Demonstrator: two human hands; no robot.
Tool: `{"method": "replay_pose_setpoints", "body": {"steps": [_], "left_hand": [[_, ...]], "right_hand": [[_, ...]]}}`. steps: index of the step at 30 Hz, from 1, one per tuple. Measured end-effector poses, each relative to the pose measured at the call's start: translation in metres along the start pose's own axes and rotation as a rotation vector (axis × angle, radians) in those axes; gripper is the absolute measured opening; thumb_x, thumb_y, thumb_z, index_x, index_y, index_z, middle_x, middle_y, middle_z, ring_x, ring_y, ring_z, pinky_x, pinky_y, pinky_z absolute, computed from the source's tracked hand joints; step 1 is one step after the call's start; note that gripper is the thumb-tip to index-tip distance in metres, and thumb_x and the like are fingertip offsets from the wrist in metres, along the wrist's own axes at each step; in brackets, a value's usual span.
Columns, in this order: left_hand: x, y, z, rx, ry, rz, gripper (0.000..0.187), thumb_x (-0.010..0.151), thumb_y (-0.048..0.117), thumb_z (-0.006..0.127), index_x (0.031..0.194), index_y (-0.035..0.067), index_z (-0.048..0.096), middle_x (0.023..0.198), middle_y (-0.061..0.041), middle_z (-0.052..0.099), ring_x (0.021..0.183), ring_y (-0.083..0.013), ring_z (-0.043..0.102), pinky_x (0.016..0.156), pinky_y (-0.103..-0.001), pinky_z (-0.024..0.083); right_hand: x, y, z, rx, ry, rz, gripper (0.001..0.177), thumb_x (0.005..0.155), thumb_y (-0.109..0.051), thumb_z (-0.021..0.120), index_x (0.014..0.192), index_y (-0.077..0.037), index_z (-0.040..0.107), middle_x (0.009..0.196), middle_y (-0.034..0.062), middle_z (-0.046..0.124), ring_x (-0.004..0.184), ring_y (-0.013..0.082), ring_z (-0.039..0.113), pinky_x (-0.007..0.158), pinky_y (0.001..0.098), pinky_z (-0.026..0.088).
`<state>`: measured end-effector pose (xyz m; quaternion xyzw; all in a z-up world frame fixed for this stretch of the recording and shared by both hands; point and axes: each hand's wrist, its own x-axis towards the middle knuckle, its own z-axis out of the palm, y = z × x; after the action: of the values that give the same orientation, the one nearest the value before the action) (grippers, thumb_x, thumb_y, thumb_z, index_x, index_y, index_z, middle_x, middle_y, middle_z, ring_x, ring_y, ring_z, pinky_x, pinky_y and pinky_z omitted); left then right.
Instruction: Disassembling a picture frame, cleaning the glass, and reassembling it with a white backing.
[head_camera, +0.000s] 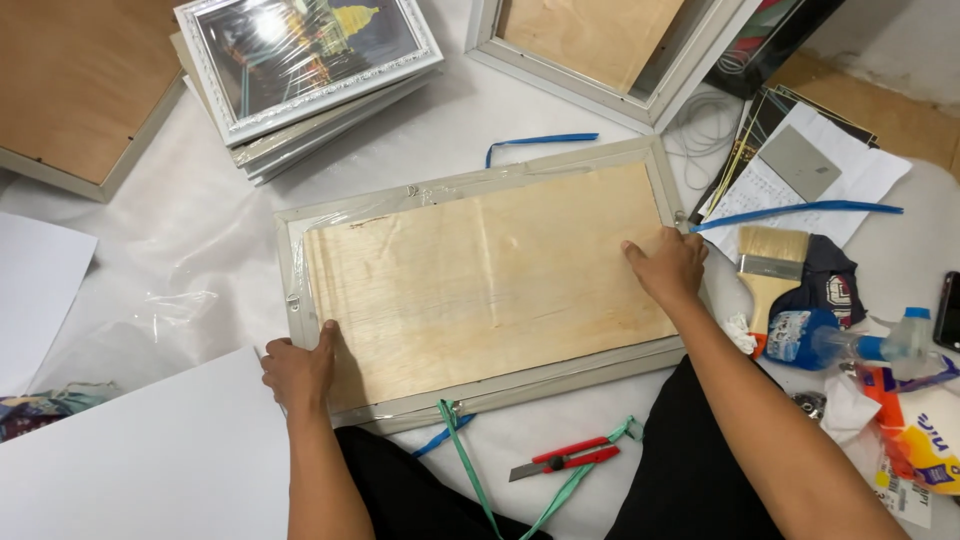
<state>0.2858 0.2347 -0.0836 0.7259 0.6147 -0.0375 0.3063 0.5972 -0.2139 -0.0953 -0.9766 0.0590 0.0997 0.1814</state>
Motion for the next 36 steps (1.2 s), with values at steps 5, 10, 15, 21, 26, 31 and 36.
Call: {"method": "replay_pose_setpoints", "body": {"steps": [5, 10, 15, 21, 26, 31, 36], "left_hand": [[-0.005, 0.005, -0.003, -0.006, -0.008, -0.008, 0.091, 0.087, 0.066, 0.071, 0.138, -0.005, 0.048, 0.132, -0.030, 0.047, 0.131, -0.0517, 0.043, 0.101, -0.070, 0.040], [-0.013, 0.008, -0.010, -0.010, -0.042, -0.026, 0.095, 0.086, 0.068, 0.071, 0.140, -0.006, 0.047, 0.136, -0.031, 0.045, 0.133, -0.0522, 0.040, 0.103, -0.071, 0.038], [-0.009, 0.006, -0.009, -0.134, -0.054, -0.032, 0.095, 0.087, 0.067, 0.074, 0.141, -0.006, 0.046, 0.134, -0.035, 0.048, 0.131, -0.0531, 0.044, 0.101, -0.070, 0.040], [-0.042, 0.037, -0.035, -0.321, -0.102, -0.080, 0.080, 0.089, 0.039, 0.077, 0.141, -0.010, 0.042, 0.129, -0.033, 0.058, 0.115, -0.0447, 0.063, 0.099, -0.053, 0.053], [-0.044, 0.037, -0.041, -0.422, -0.055, -0.016, 0.078, 0.089, 0.037, 0.077, 0.139, -0.010, 0.040, 0.127, -0.033, 0.057, 0.113, -0.0429, 0.063, 0.098, -0.050, 0.054], [-0.043, 0.036, -0.045, -0.559, -0.028, 0.088, 0.081, 0.087, 0.036, 0.077, 0.140, -0.008, 0.033, 0.126, -0.033, 0.050, 0.115, -0.0521, 0.059, 0.099, -0.062, 0.053], [-0.062, 0.053, -0.073, -0.556, 0.061, 0.236, 0.067, 0.098, 0.030, 0.072, 0.133, -0.010, 0.032, 0.126, -0.034, 0.045, 0.116, -0.0513, 0.058, 0.096, -0.066, 0.052]], "right_hand": [[0.009, 0.004, -0.001, -0.077, -0.073, -0.025, 0.080, 0.087, -0.059, 0.068, 0.146, -0.006, 0.059, 0.135, 0.0187, 0.046, 0.130, 0.0417, 0.043, 0.101, 0.0550, 0.046], [-0.013, -0.008, -0.040, 0.000, -0.139, 0.109, 0.091, 0.081, -0.063, 0.069, 0.153, -0.013, 0.048, 0.145, 0.0202, 0.037, 0.140, 0.0434, 0.031, 0.110, 0.0591, 0.036], [-0.007, 0.014, -0.042, 0.174, -0.143, 0.223, 0.097, 0.079, -0.066, 0.074, 0.149, -0.003, 0.048, 0.144, 0.0276, 0.041, 0.141, 0.0460, 0.031, 0.108, 0.0610, 0.032], [-0.005, 0.016, -0.041, 0.348, -0.076, 0.295, 0.089, 0.067, -0.051, 0.091, 0.131, 0.001, 0.057, 0.129, 0.0290, 0.048, 0.121, 0.0409, 0.044, 0.097, 0.0529, 0.046], [0.001, 0.032, -0.030, 0.666, -0.012, 0.239, 0.082, 0.069, -0.035, 0.093, 0.121, 0.006, 0.045, 0.119, 0.0246, 0.046, 0.106, 0.0326, 0.054, 0.082, 0.0411, 0.056], [-0.009, 0.031, -0.050, 0.817, 0.089, 0.080, 0.074, 0.071, -0.027, 0.092, 0.115, 0.005, 0.041, 0.108, 0.0202, 0.056, 0.086, 0.0268, 0.065, 0.077, 0.0354, 0.058], [-0.010, 0.002, -0.104, 0.952, 0.162, -0.088, 0.066, 0.075, -0.019, 0.091, 0.114, 0.001, 0.041, 0.103, 0.0120, 0.058, 0.083, 0.0173, 0.062, 0.078, 0.0270, 0.055]]}}
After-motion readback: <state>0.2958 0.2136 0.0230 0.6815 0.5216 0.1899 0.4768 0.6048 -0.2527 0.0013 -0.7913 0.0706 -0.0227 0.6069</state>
